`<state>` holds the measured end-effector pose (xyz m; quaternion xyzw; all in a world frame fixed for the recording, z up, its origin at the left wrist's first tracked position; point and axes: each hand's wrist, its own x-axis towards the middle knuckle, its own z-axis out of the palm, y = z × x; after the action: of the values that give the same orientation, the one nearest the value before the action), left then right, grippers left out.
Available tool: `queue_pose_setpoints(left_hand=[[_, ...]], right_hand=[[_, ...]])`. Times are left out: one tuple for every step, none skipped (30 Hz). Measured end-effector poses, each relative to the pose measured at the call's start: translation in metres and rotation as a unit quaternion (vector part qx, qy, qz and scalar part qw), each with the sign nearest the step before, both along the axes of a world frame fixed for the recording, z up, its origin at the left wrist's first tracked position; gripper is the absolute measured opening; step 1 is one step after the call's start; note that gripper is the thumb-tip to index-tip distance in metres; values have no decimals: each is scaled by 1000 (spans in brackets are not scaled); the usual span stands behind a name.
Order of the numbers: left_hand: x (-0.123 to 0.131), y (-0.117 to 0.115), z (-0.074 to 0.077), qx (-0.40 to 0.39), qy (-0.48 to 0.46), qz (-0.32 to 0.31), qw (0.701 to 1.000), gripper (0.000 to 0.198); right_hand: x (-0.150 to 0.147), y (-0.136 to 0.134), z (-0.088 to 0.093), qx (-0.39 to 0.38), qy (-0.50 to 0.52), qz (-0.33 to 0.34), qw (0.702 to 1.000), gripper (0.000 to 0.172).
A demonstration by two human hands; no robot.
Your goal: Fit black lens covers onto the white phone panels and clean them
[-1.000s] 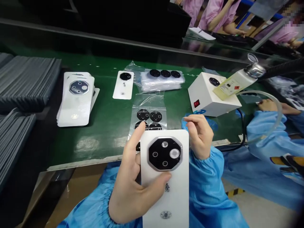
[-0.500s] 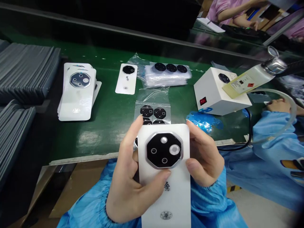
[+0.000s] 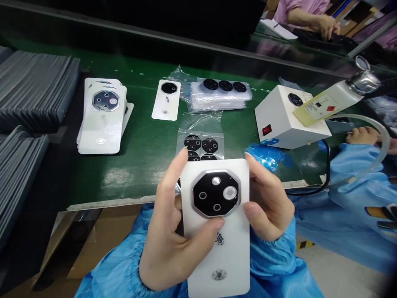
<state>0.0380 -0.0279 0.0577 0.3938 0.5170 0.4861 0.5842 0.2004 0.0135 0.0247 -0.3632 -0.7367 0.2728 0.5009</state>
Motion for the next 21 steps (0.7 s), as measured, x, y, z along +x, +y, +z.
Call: queue_pose_setpoints(left_hand=[[1,0,0,11,-4,1,1000,80],[2,0,0,20,-6,2,1000,81],[2,0,-1,28,-8,4,1000,81],[2,0,-2,36,-11,5,999,81],[3,0,-3,46,-14,4,999,81],[2,1,-4,60,-20,0,998,80],[2,1,-6,76,-26,-7,997,80],[1,2,-7,92,-31,-14,995,79],[0,2,-9,107,-31,-22,994,79],[-1,3,-10,118,-25,-27,992,79],[-2,3,-11,126,-13,-32,991,80],[-3,4,-13,131,1,-35,991,80],[-3,4,-14,135,14,-38,990,81],[-4,4,-15,139,22,-41,989,82],[-4,4,-15,144,25,-42,988,82],[-4,4,-16,151,24,-42,987,81],[-4,4,-17,158,25,-40,986,80],[-4,4,-17,164,29,-39,985,79],[-3,3,-18,169,35,-38,984,78],[-3,3,-18,172,44,-37,983,77],[-4,3,-17,173,55,-36,983,77]], right_hand=[[0,0,0,2,1,0,1000,49],[0,0,0,3,2,0,1000,49],[0,0,0,4,2,0,1000,49],[0,0,0,6,3,0,1000,49],[-1,0,0,7,7,0,1000,49],[-1,0,0,10,13,2,1000,49],[-1,0,0,11,20,4,1000,49],[-2,0,0,13,28,7,999,50],[-2,0,-1,15,35,9,999,50],[-2,0,-1,15,38,11,999,50],[-1,0,-1,16,40,12,999,50],[-1,0,-2,15,38,12,999,50],[0,0,-2,15,35,11,999,50],[0,0,-2,15,31,11,999,51],[1,0,-2,15,26,11,999,51],[2,0,-3,17,21,10,1000,51],[2,0,-3,19,16,10,1000,51],[2,1,-2,20,13,8,1000,51],[2,1,-2,22,11,7,1000,51],[2,1,-2,23,9,6,1000,50],[2,1,-2,24,8,5,1000,50]])
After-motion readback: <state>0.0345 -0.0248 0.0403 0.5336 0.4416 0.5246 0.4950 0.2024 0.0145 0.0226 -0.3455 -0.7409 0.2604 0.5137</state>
